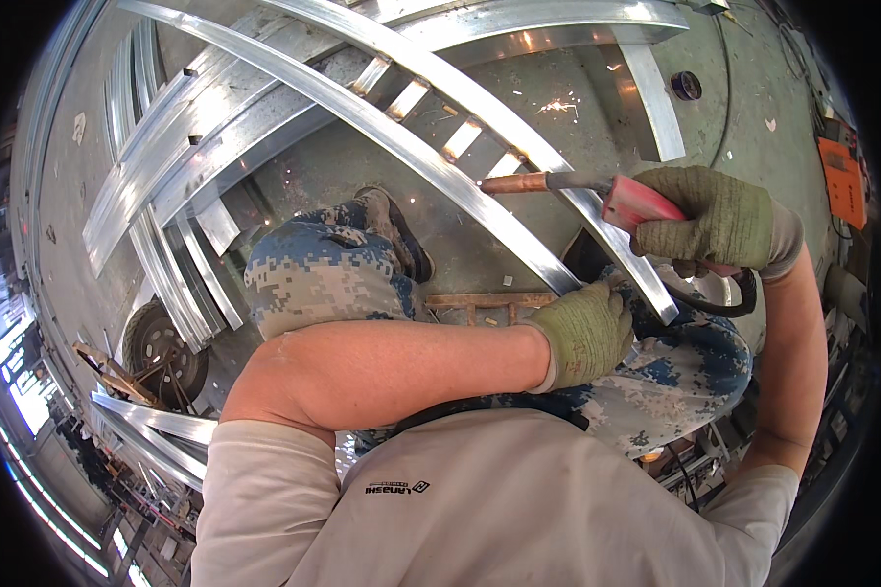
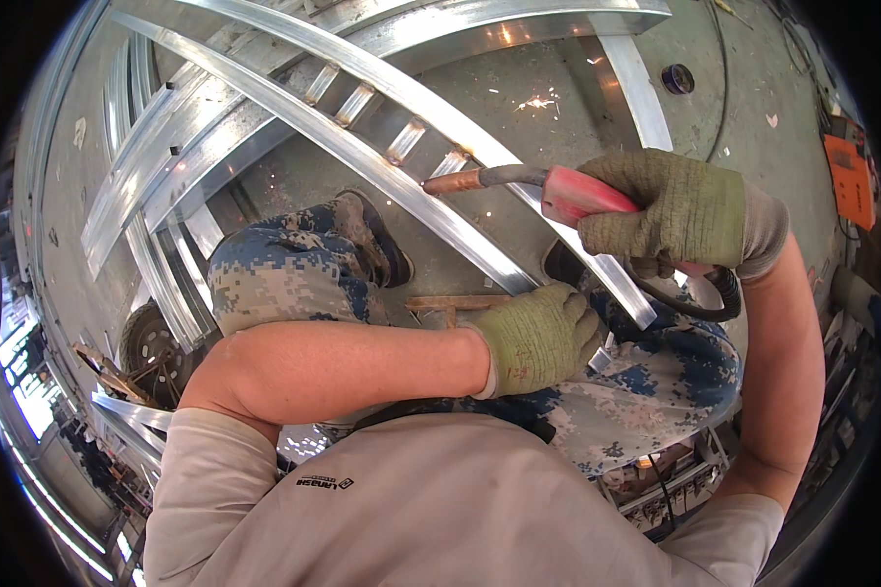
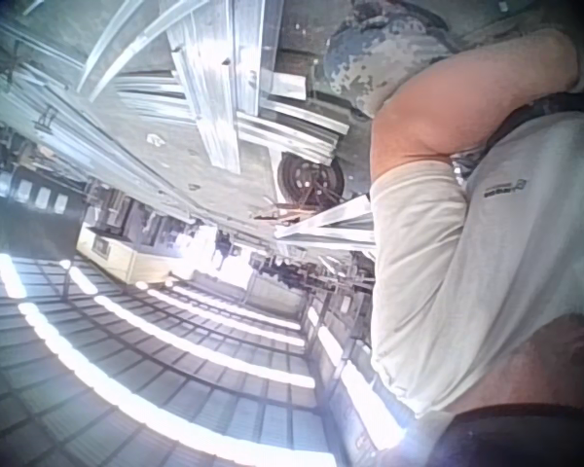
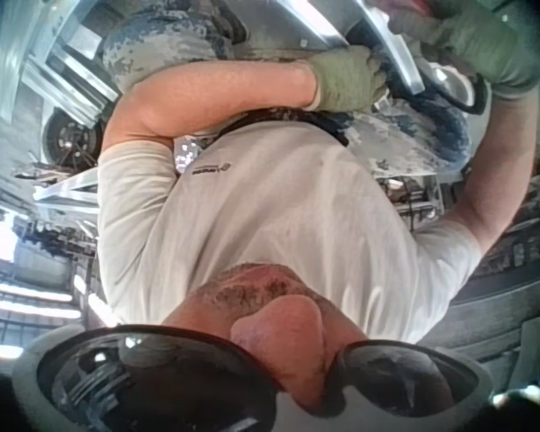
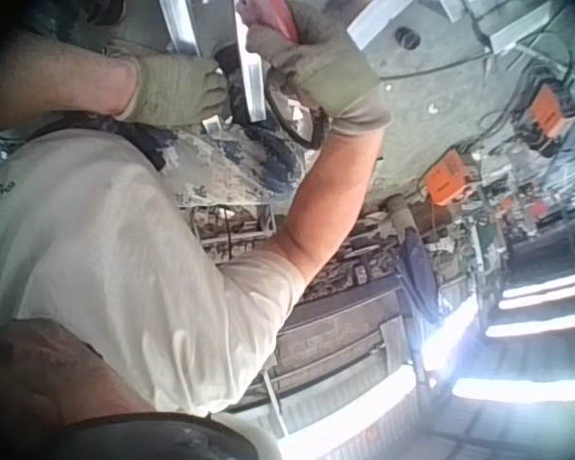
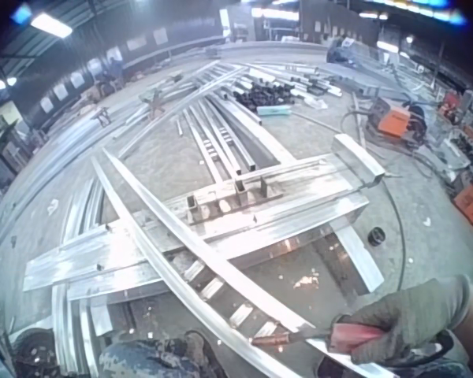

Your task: The person welds metal frames using a welding torch, positioning and joining metal pieces on the floor. They handle metal bars and frames, aligning them before welding.

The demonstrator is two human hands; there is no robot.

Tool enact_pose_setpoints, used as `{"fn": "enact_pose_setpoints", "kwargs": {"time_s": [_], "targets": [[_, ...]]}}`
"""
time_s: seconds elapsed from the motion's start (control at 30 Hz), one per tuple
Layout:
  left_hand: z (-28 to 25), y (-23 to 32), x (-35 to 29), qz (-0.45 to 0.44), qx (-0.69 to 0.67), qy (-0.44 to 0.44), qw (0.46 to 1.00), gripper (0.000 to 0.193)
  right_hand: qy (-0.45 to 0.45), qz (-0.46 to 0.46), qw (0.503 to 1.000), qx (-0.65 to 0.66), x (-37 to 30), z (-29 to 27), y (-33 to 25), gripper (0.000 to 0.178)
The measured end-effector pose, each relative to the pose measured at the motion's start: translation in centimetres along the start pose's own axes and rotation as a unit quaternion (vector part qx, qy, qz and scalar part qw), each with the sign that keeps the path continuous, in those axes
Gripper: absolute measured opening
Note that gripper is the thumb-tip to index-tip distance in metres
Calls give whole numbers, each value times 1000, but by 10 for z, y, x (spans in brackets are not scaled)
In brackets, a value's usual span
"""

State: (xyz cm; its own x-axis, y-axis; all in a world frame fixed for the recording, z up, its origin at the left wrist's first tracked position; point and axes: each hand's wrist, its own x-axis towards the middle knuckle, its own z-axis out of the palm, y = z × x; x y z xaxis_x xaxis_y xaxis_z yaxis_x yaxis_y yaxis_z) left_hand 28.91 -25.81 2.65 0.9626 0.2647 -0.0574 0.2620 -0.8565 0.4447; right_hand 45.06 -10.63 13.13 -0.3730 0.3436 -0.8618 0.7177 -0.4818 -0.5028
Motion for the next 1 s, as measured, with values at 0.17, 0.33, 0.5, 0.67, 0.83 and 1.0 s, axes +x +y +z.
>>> {"fn": "enact_pose_setpoints", "kwargs": {"time_s": [0.17, 0.33, 0.5, 0.67, 0.83, 1.0], "targets": [[11, 3, 1, -14, -3, 23, 1000, 37, 11, 4, 1000, -20, 1, 2, -3, 46], [8, 3, 1, -10, 1, 12, 1000, 39, 9, -6, 1000, -11, 2, 2, 1, 47], [4, 1, 0, -2, 31, 8, 1000, 40, -12, 29, 999, -11, -1, -1, -3, 49], [4, 0, -1, 0, 25, 11, 1000, 38, 9, 17, 999, -44, -2, 1, -2, 48], [6, 4, -1, -15, 9, 28, 999, 36, 12, -15, 1000, -20, -1, 2, 9, 53], [9, 4, -1, -20, 3, 31, 999, 37, 17, 0, 999, -43, -3, 4, 0, 51]]}}
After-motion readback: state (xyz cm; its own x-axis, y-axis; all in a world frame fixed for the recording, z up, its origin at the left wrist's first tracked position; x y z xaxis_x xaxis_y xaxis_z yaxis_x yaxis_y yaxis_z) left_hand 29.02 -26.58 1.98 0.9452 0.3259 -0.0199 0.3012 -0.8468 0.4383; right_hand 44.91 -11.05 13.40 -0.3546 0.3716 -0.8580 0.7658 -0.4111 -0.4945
